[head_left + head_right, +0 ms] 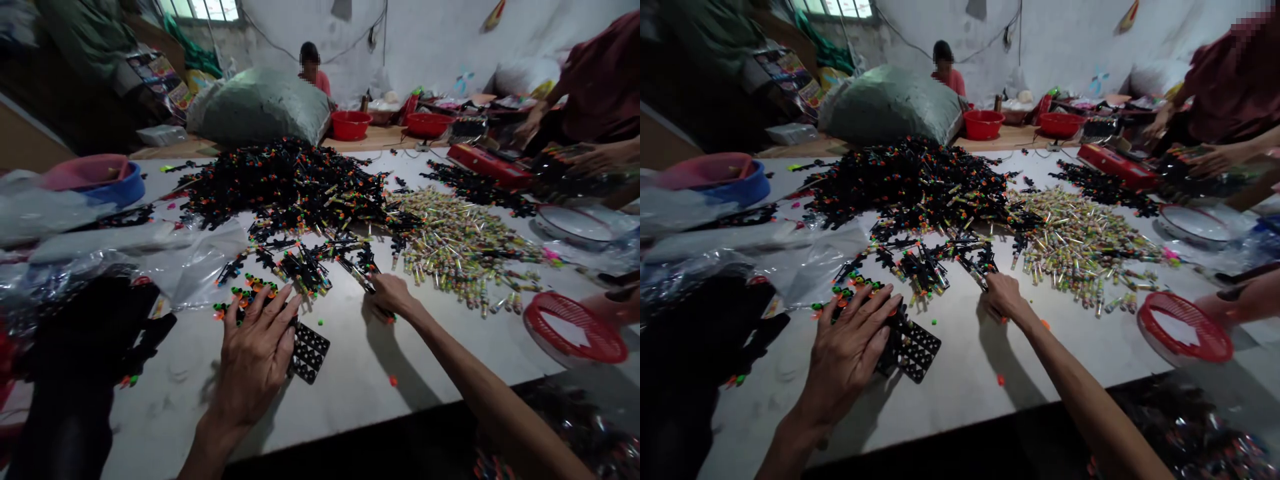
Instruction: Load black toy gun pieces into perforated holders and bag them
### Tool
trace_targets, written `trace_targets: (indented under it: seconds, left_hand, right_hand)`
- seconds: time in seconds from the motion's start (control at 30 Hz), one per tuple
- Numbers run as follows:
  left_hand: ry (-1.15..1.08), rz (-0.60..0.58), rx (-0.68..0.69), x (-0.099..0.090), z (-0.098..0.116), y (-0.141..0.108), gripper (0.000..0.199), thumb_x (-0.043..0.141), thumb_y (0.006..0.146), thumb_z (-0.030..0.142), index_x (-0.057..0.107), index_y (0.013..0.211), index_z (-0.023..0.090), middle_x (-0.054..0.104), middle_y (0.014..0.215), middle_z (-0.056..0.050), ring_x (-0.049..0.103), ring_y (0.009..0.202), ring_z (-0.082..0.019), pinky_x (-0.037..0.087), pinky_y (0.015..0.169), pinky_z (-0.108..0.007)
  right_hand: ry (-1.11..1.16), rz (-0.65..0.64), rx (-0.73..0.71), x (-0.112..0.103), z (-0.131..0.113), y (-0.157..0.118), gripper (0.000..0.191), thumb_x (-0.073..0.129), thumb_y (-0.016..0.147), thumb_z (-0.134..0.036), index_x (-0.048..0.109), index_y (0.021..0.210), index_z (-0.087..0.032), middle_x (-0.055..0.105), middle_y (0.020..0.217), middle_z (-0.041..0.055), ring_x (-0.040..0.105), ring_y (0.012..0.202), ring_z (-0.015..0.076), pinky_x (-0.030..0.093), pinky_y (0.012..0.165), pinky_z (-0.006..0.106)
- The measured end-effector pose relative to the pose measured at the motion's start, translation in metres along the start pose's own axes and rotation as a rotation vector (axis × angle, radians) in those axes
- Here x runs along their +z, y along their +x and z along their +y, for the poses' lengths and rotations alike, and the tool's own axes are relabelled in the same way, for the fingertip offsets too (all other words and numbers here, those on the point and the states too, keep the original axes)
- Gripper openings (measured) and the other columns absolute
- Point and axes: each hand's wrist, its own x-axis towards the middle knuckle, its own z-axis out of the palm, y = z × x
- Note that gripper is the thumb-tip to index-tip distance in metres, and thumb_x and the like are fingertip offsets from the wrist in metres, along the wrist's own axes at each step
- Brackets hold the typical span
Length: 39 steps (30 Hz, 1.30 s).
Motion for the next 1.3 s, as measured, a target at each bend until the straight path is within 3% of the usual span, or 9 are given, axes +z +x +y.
trace_targets:
  seconds: [0.1,0.23,0.37,0.63,0.8,0.9,1.0,1.13,1.3]
  left_hand:
    - [0.004,-0.009,0.002,0.0,0.0,0.0,0.048,0.041,0.085,0.022,0.038,0.132,0.029,0.044,0.137,0.001,0.032,0.13,-0.025,0.016,0.106,-0.054]
    - [-0.008,0.0,-0.007,0.0,-0.001,-0.002,0.048,0.041,0.084,0.022,0.038,0.132,0.029,0.044,0.137,0.001,0.031,0.131,-0.025,0.015,0.106,-0.052]
    - [-0.013,-0.018,-0.009,0.0,-0.001,-0.002,0.048,0.04,0.085,0.022,0.038,0.132,0.029,0.044,0.137,0.0,0.03,0.131,-0.025,0.015,0.106,-0.052]
    - [-0.016,-0.022,-0.021,-0.003,0.002,0.0,0.046,0.04,0.085,0.021,0.04,0.131,0.028,0.044,0.137,0.001,0.029,0.132,-0.024,0.015,0.107,-0.053]
    - [-0.028,-0.032,-0.042,-0.006,0.006,0.002,0.045,0.038,0.086,0.021,0.039,0.131,0.026,0.043,0.138,0.001,0.029,0.132,-0.024,0.014,0.108,-0.053]
    - [-0.031,-0.043,-0.055,-0.006,0.006,0.003,0.045,0.039,0.086,0.022,0.039,0.131,0.027,0.043,0.138,0.001,0.029,0.132,-0.024,0.014,0.108,-0.054]
    - [-0.033,-0.056,-0.069,-0.008,0.007,0.002,0.044,0.038,0.087,0.022,0.041,0.131,0.027,0.042,0.138,0.002,0.028,0.132,-0.024,0.015,0.108,-0.053]
    - [-0.053,-0.055,-0.072,-0.009,0.009,0.0,0.044,0.038,0.087,0.022,0.041,0.13,0.027,0.042,0.139,0.002,0.028,0.132,-0.024,0.014,0.108,-0.053]
    - [-0.11,0.007,-0.13,-0.008,0.015,-0.001,0.042,0.041,0.086,0.024,0.045,0.128,0.026,0.047,0.135,0.001,0.032,0.13,-0.026,0.013,0.108,-0.054]
  right_hand:
    - [0.099,-0.046,-0.064,0.014,0.0,-0.015,0.017,0.061,0.071,-0.029,0.063,0.079,-0.014,0.067,0.079,0.0109,0.062,0.073,0.0221,0.037,0.054,0.024]
    - [0.448,-0.205,-0.211,0.026,-0.013,-0.025,0.041,0.046,0.083,-0.052,0.061,0.073,-0.015,0.064,0.062,0.0052,0.06,0.055,0.0158,0.036,0.048,0.022]
    - [-0.011,0.071,-0.228,0.015,-0.027,-0.006,0.021,0.053,0.082,-0.032,0.063,0.088,-0.015,0.064,0.091,0.0114,0.062,0.077,0.0215,0.038,0.057,0.026]
    - [-0.218,0.024,-0.56,0.027,-0.009,-0.025,0.021,0.042,0.079,-0.006,0.061,0.08,-0.014,0.061,0.092,0.0099,0.06,0.073,0.0171,0.036,0.06,0.027]
    - [0.348,-0.058,-0.336,0.031,0.006,-0.061,0.008,0.05,0.068,-0.01,0.053,0.073,-0.016,0.056,0.068,0.002,0.054,0.056,0.0141,0.035,0.051,0.024]
    - [1.019,-0.256,-0.176,0.048,-0.035,-0.077,0.012,0.055,0.066,-0.02,0.047,0.075,-0.018,0.051,0.06,-0.0034,0.05,0.049,0.0114,0.039,0.047,0.023]
    - [1.386,-0.328,-0.129,0.073,-0.086,-0.087,0.021,0.061,0.061,-0.023,0.045,0.074,-0.02,0.051,0.062,-0.0039,0.049,0.052,0.0111,0.041,0.048,0.023]
    - [1.361,-0.292,-0.262,0.094,-0.117,-0.095,0.016,0.059,0.063,-0.018,0.05,0.076,-0.02,0.053,0.067,-0.0018,0.051,0.061,0.0138,0.043,0.053,0.024]
    - [1.119,-0.046,-0.455,0.098,-0.103,-0.099,0.02,0.056,0.068,-0.015,0.054,0.086,-0.022,0.058,0.081,0.0012,0.054,0.077,0.0183,0.046,0.071,0.03]
